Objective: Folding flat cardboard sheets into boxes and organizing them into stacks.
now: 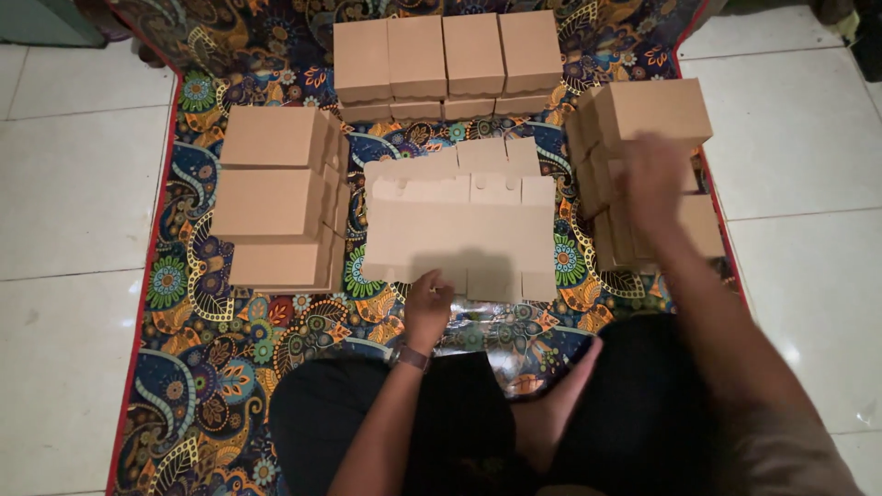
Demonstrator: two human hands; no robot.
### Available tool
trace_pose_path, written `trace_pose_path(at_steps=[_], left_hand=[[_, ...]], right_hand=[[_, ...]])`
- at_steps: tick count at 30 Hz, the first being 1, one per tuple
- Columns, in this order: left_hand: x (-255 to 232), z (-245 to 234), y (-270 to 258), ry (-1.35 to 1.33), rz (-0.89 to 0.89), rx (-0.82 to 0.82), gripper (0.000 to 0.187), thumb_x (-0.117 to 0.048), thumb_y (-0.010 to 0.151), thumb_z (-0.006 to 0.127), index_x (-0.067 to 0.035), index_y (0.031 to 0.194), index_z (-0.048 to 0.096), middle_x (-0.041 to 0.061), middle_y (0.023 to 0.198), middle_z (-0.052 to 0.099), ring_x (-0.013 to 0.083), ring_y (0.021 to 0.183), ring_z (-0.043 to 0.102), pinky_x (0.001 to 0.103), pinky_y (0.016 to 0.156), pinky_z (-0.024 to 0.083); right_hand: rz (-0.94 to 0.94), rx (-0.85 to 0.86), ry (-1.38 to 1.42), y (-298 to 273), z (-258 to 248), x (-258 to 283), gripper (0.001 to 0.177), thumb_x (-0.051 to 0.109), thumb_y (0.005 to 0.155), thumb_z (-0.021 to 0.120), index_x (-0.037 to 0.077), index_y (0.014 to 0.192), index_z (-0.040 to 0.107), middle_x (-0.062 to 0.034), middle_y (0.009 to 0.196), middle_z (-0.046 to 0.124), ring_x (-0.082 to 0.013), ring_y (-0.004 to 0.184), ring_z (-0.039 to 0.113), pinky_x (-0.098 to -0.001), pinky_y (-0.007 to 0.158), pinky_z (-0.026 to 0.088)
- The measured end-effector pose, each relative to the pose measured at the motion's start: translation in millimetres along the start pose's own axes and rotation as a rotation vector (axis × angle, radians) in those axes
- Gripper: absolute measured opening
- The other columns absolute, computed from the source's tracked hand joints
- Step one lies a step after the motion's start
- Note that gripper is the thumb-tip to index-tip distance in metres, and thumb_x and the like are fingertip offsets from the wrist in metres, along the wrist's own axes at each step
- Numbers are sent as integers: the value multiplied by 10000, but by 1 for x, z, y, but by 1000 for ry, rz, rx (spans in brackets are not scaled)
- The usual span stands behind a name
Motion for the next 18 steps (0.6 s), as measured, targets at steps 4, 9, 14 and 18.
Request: trace_pose_path(at_steps=[4, 9, 14, 18], left_hand=[[3, 3, -1, 56, 40, -32, 424, -356, 858, 719, -119, 1209, 732, 89, 1009, 743, 273, 897, 749, 389, 804, 605], [13, 4, 4, 136, 99, -74, 387, -348, 829, 727, -145, 1157, 746, 69, 985, 739, 273, 900, 741, 356, 801, 604], [15, 4, 6, 143, 165, -87, 340, -313, 849, 724, -138, 1139, 747, 94, 968, 728, 293, 922, 728, 371, 813, 596], [1, -1, 1, 186, 116, -54, 339, -308, 867, 650, -121, 1134, 740, 112, 999, 728, 316, 978, 715, 411, 871, 590]], right_hand=[[221, 344, 6, -101, 101, -19, 324, 201, 1023, 635, -76, 1172, 712, -162, 997, 696, -313, 1062, 652, -247, 1121, 329], [-583, 669, -34, -200, 201, -63, 649, 476, 694, 848, 86, 1171, 643, -122, 996, 622, -408, 836, 637, -545, 661, 531], [-686, 530, -60, -201, 209, -80, 462, 398, 823, 782, 105, 1149, 638, -111, 979, 584, -354, 802, 592, -486, 620, 501], [-599, 658, 53, -183, 182, -51, 361, 381, 857, 780, 108, 1079, 697, -83, 958, 657, -330, 868, 642, -419, 747, 541]])
Point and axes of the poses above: each hand's wrist, its own y-axis towards the middle knuckle, its own z-axis out of the palm, x = y × z, the point moved 2 cm from there along y, towards the middle knuckle
